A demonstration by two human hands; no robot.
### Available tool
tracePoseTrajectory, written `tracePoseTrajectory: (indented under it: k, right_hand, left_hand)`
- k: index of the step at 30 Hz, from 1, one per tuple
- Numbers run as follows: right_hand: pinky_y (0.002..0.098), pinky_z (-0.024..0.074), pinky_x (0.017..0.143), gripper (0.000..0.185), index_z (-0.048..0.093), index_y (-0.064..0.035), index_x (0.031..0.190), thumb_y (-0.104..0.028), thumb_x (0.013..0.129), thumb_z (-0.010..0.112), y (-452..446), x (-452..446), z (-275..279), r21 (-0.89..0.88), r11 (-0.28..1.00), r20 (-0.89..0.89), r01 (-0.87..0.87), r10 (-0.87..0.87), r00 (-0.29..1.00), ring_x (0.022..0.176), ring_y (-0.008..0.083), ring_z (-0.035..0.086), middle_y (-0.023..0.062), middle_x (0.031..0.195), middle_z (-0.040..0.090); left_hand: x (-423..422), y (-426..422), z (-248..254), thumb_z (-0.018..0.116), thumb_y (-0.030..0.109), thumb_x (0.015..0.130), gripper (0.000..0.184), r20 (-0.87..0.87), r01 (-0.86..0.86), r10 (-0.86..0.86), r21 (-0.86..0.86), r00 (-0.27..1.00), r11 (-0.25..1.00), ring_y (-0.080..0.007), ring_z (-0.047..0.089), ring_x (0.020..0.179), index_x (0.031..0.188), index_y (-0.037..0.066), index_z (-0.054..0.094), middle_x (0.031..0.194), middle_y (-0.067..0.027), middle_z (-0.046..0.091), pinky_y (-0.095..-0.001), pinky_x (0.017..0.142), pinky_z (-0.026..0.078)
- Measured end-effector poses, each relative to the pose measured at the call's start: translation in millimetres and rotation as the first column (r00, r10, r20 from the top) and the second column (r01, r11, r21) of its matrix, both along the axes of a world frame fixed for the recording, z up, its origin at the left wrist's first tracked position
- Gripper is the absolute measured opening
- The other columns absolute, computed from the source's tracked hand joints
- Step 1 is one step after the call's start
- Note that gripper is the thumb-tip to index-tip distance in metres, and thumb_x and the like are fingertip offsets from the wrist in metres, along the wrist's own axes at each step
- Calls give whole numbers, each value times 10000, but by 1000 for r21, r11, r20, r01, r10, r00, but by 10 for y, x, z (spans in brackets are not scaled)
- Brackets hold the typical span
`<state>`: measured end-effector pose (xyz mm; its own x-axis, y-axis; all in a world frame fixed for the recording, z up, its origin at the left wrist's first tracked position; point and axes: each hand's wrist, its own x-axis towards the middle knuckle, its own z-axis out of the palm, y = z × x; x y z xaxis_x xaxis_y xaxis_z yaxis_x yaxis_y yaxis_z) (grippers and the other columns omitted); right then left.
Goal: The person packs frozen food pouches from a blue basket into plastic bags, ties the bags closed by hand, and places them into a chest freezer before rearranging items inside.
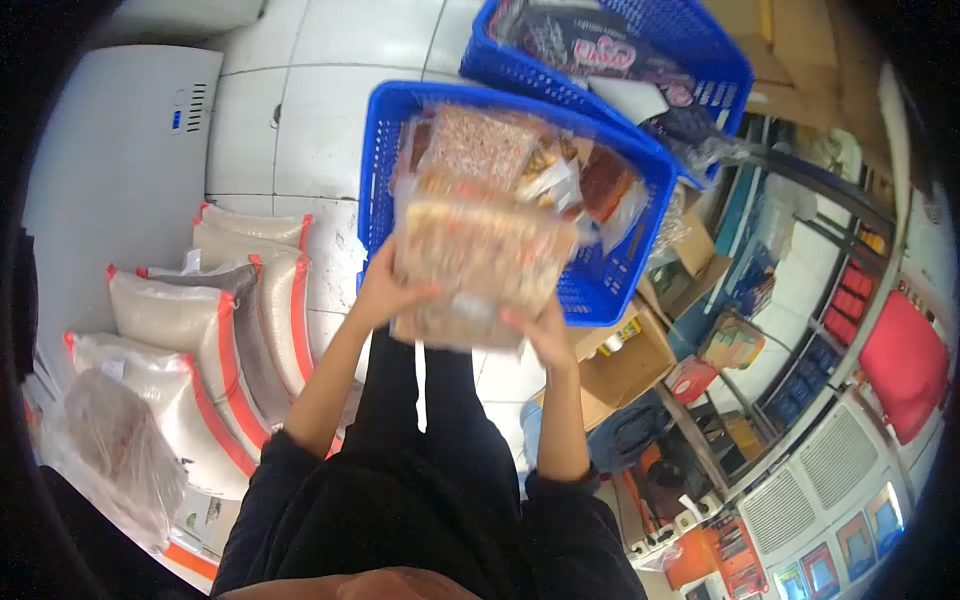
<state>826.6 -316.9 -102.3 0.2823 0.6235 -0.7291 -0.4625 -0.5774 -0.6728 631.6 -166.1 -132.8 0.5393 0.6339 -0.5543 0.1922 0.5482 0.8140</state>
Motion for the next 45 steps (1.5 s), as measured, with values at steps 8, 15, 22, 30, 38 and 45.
tracePoseTrajectory:
  k: [8,15,22,30,38,45]
  right_hand:
    - [364,381,952,674,334,-15,1290,-127,735,701,-317,-1489,2117,-74,966,-509,-249,178,842,1148,227,444,101,1232,462]
    - [376,431,900,597,388,17,1237,-94,722,670,108,-3099,2877,381,779,-688,-498,598,410,1075,257,514,135,1172,516]
    - [419,451,891,590,395,17,1245,-171,737,629,846,-4488,3520,538,736,-537,-411,675,506,1054,288,536,164,1180,522]
    - [336,467,828,529,435,23,1196,-64,731,673,2094,-5751,4698,695,437,53,-571,761,646,991,218,558,124,1109,552]
    - [385,490,698,558,499,31,1060,-230,640,757,2471,-6362,4626,155,143,931,-977,309,193,774,310,628,167,856,638]
    - [449,484,686,509,438,17,1006,-278,665,674,1862,-6801,4494,-479,255,876,-840,200,-439,766,390,607,247,810,608]
  left_hand:
    - [-1888,-1090,3100,796,171,609,775,-167,-176,192,105,967,979,-185,459,1073,1218,-1,349,1120,-111,487,-316,937,356]
    - [-3499,-1858,4641,730,290,700,724,-315,-332,482,427,817,841,-230,478,1064,1226,-14,337,1102,-143,491,-346,866,406]
    - [-5280,-1547,4813,494,257,863,308,-337,-8,601,868,725,496,-282,459,1087,1065,26,524,1131,-113,513,-385,899,367]
    - [-5940,-448,3669,495,222,789,365,-353,-43,554,815,754,578,-245,418,1146,1126,88,540,1198,-90,496,-382,949,320]
    - [-6007,-380,3410,522,301,811,334,-769,653,530,612,358,446,-202,338,1228,1089,123,572,1183,-20,495,-471,960,286]
    - [-5923,-336,3353,523,315,815,351,-644,504,687,739,336,446,-203,363,1201,1112,130,546,1164,-27,497,-476,969,277]
